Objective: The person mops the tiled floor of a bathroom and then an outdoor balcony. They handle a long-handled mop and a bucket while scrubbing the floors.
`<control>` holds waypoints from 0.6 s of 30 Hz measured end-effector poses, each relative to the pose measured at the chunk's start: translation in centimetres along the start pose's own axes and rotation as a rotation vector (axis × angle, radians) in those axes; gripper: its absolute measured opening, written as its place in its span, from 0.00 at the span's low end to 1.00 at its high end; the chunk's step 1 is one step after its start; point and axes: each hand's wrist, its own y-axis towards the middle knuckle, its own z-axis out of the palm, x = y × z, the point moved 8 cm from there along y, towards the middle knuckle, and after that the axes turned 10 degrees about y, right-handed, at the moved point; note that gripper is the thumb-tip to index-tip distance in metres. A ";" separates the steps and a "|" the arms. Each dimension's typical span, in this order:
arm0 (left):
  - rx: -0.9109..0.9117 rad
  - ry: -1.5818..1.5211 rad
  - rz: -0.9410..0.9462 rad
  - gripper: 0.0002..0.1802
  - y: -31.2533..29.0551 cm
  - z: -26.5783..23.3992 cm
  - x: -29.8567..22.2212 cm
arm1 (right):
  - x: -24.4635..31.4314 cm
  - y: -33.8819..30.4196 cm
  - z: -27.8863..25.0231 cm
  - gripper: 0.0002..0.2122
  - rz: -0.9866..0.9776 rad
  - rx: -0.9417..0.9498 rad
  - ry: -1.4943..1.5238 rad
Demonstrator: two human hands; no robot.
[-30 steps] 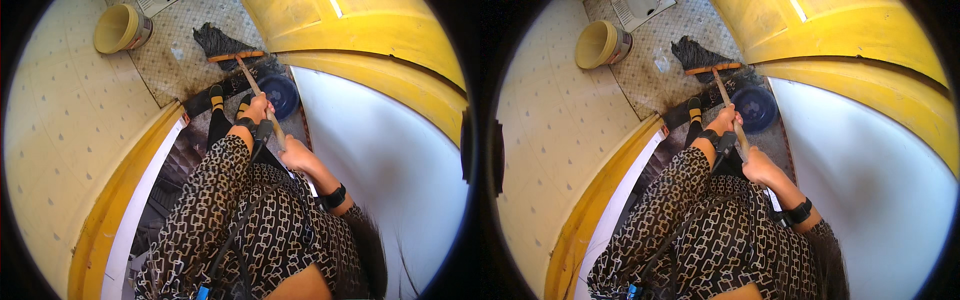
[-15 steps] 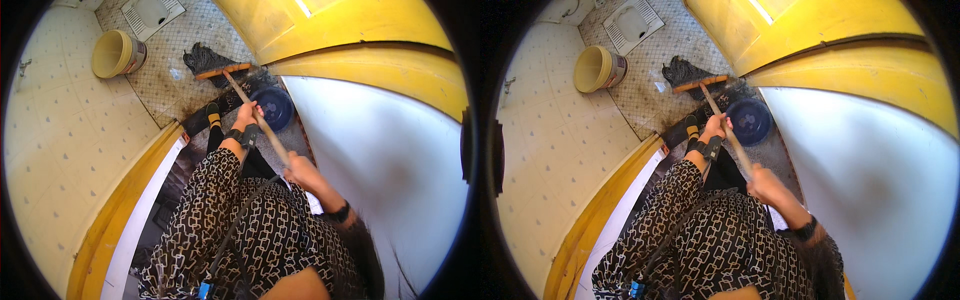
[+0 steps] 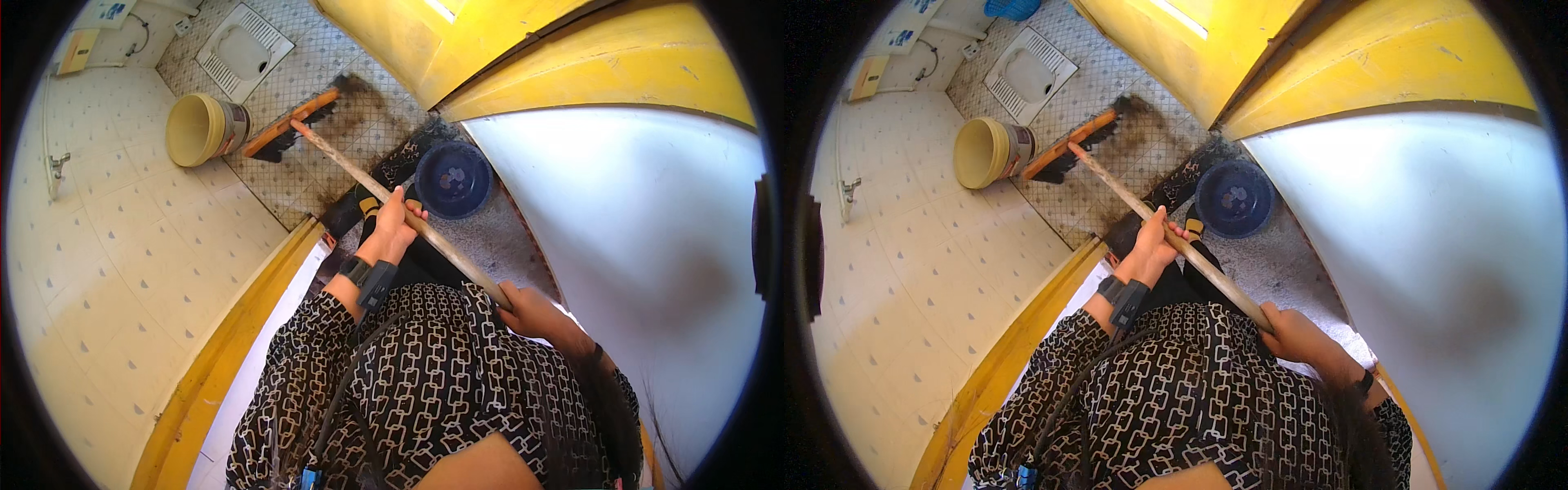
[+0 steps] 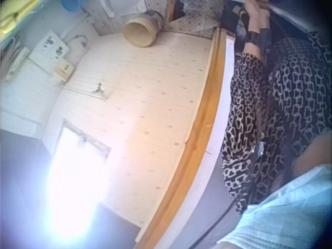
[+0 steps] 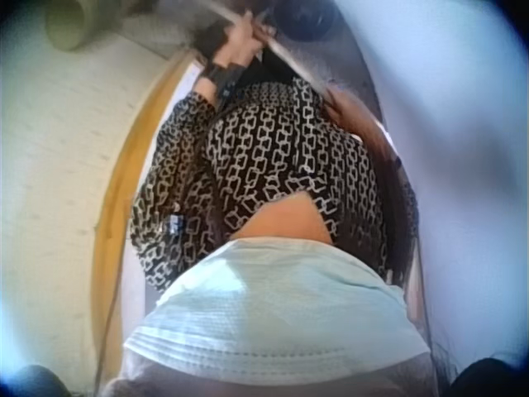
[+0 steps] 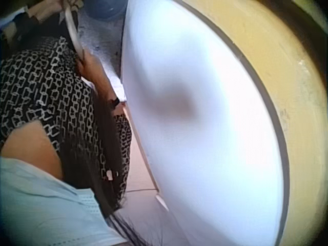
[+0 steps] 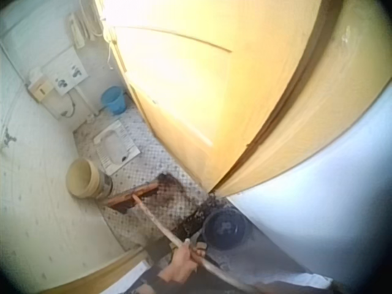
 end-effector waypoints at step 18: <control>0.009 0.092 -0.029 0.13 10.7 -2.8 1.2 | 0.5 6.3 3.2 0.13 0.183 -0.021 0.133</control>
